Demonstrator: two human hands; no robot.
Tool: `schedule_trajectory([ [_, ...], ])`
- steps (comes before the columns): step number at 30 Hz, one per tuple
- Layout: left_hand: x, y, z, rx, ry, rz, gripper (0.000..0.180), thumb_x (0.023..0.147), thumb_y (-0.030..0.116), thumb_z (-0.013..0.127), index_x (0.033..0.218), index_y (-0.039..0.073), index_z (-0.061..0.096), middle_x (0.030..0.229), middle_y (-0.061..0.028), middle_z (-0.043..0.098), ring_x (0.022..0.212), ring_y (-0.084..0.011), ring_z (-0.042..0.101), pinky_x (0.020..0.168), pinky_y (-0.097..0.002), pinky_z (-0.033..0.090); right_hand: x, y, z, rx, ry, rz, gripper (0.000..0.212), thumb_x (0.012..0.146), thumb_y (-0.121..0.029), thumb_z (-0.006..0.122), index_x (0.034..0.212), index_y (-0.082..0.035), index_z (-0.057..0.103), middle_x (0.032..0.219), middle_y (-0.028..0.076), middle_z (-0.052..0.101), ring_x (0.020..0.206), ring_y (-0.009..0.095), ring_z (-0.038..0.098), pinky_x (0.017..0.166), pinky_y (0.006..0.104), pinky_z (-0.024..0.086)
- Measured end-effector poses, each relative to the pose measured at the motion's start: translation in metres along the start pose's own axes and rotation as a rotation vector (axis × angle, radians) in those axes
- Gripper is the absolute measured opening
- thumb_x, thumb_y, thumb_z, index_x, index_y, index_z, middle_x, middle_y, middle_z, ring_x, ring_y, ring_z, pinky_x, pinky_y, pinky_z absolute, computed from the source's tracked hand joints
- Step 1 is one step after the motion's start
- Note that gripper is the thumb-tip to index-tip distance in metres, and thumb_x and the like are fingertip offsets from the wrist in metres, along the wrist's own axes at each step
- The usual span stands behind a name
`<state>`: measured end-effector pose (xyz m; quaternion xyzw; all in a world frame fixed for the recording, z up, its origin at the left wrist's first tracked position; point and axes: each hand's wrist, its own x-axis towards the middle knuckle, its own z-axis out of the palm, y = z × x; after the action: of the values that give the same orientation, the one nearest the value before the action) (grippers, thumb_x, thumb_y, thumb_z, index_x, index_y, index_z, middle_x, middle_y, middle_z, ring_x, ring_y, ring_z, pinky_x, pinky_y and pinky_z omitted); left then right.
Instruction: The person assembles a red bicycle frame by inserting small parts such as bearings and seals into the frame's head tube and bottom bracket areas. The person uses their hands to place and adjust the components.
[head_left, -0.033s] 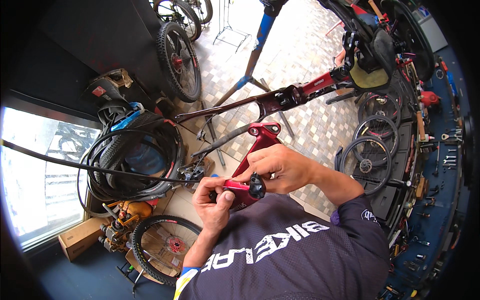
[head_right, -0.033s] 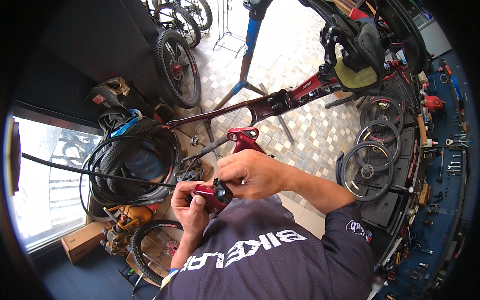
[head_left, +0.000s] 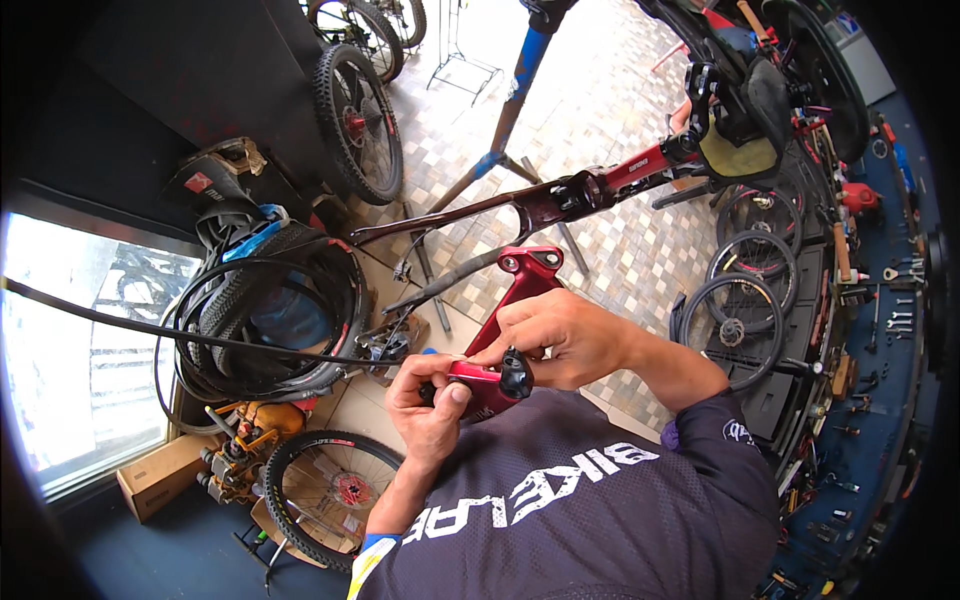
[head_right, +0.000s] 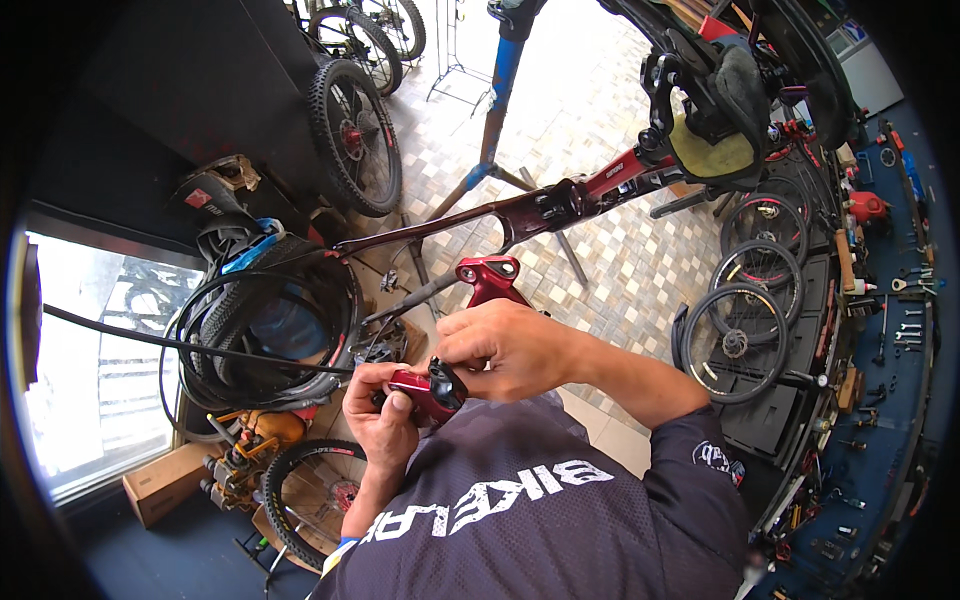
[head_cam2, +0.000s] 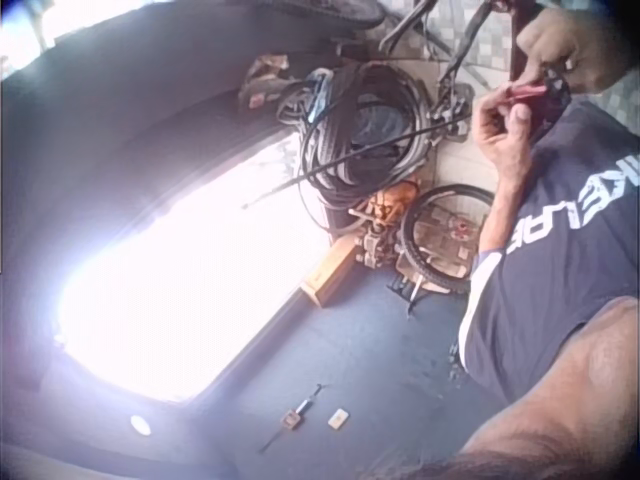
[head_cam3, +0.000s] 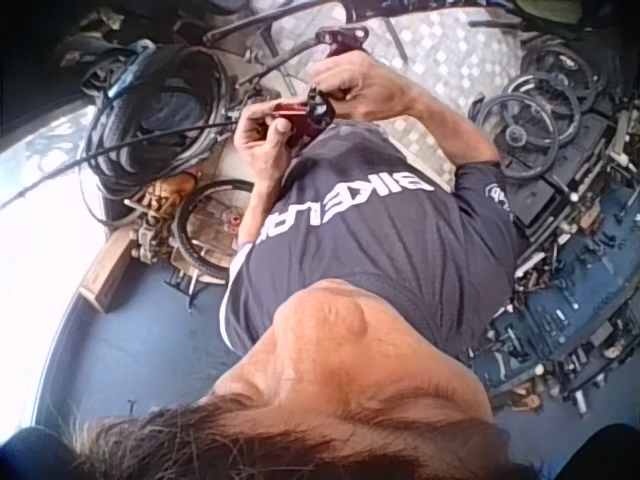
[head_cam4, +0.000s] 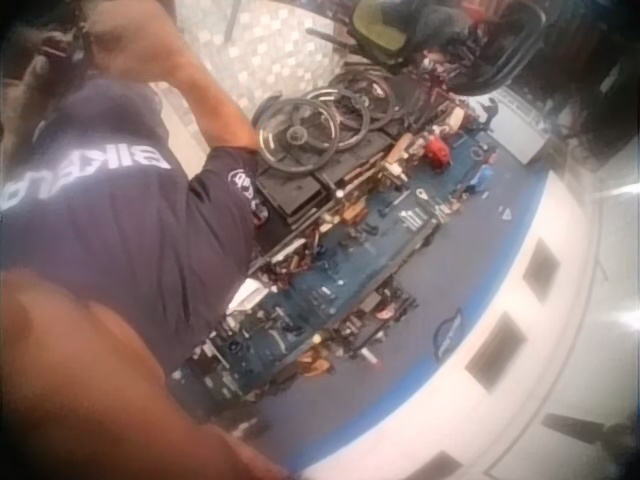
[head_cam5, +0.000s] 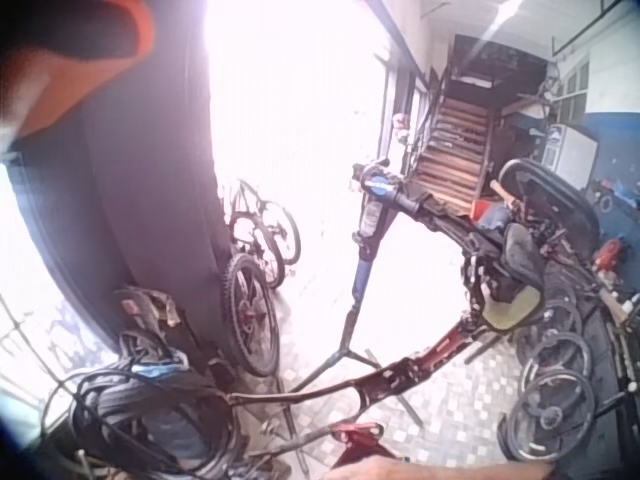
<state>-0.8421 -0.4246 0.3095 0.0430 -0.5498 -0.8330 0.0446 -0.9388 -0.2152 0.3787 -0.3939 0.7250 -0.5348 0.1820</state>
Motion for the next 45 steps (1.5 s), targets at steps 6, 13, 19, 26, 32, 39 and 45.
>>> schedule_trajectory([
  [6,0.003,0.001,0.004,-0.114,-0.088,-0.041,0.037,0.081,0.019,0.084,0.104,0.0,0.062,0.088,-0.0025,0.057,0.083,-0.0114,0.052,0.079,-0.026,0.044,-0.006,-0.008,-0.009,0.167,-0.035,0.169,0.028,0.086,-0.003,0.071,0.114,-0.006,0.075,0.063,0.001,0.049,0.053,0.012,0.047,0.053,0.0303,0.038],
  [13,0.007,-0.003,0.004,-0.251,-0.128,0.044,0.033,0.083,0.011,0.081,0.103,0.002,0.056,0.085,-0.0013,0.054,0.079,-0.012,0.05,0.074,-0.0277,0.042,-0.01,-0.019,-0.015,0.092,-0.135,0.165,0.047,0.085,-0.041,0.082,0.115,-0.006,0.072,0.063,0.001,0.048,0.056,0.014,0.049,0.053,0.0319,0.039],
  [19,0.013,0.0,-0.008,-0.048,-0.314,0.253,0.033,0.079,0.009,0.086,0.102,-0.001,0.064,0.072,0.0008,0.054,0.06,-0.0075,0.042,0.06,-0.0263,0.038,-0.012,-0.02,0.002,-0.125,-0.013,-0.084,0.044,0.08,-0.019,0.088,0.12,-0.008,0.073,0.086,0.009,0.071,0.061,0.026,0.065,0.054,0.0343,0.049],
  [26,0.024,0.038,-0.015,0.314,-0.487,0.442,0.041,0.069,0.006,0.089,0.105,-0.002,0.072,0.066,-0.0023,0.058,0.052,-0.0107,0.045,0.051,-0.0279,0.036,-0.017,-0.026,0.0,-0.209,-0.042,-0.178,0.05,0.077,-0.016,0.087,0.124,-0.008,0.071,0.078,0.005,0.065,0.058,0.023,0.064,0.049,0.0359,0.047],
  [32,0.022,0.049,-0.019,0.498,-0.536,0.424,0.045,0.068,0.006,0.088,0.11,-0.002,0.073,0.059,-0.0007,0.047,0.051,-0.0134,0.045,0.05,-0.03,0.034,-0.019,-0.034,-0.002,-0.304,-0.048,-0.234,0.059,0.073,-0.016,0.086,0.129,-0.009,0.068,0.07,0.001,0.055,0.054,0.02,0.061,0.046,0.0355,0.045],
  [39,0.029,0.041,-0.02,0.463,-0.609,0.506,0.041,0.07,0.013,0.089,0.105,0.0,0.073,0.061,-0.0026,0.053,0.05,-0.017,0.049,0.047,-0.0317,0.035,-0.025,-0.038,-0.002,-0.346,-0.073,-0.219,0.058,0.074,-0.02,0.083,0.129,-0.011,0.067,0.075,0.0,0.057,0.064,0.019,0.063,0.05,0.0348,0.047],
  [45,0.04,0.037,-0.02,0.428,-0.644,0.589,0.041,0.069,0.019,0.09,0.102,0.001,0.073,0.061,-0.0028,0.055,0.049,-0.0171,0.05,0.047,-0.0311,0.036,-0.027,-0.038,0.001,-0.308,-0.052,-0.192,0.05,0.081,-0.025,0.082,0.128,-0.013,0.068,0.073,0.0,0.056,0.061,0.018,0.061,0.05,0.0333,0.046],
])
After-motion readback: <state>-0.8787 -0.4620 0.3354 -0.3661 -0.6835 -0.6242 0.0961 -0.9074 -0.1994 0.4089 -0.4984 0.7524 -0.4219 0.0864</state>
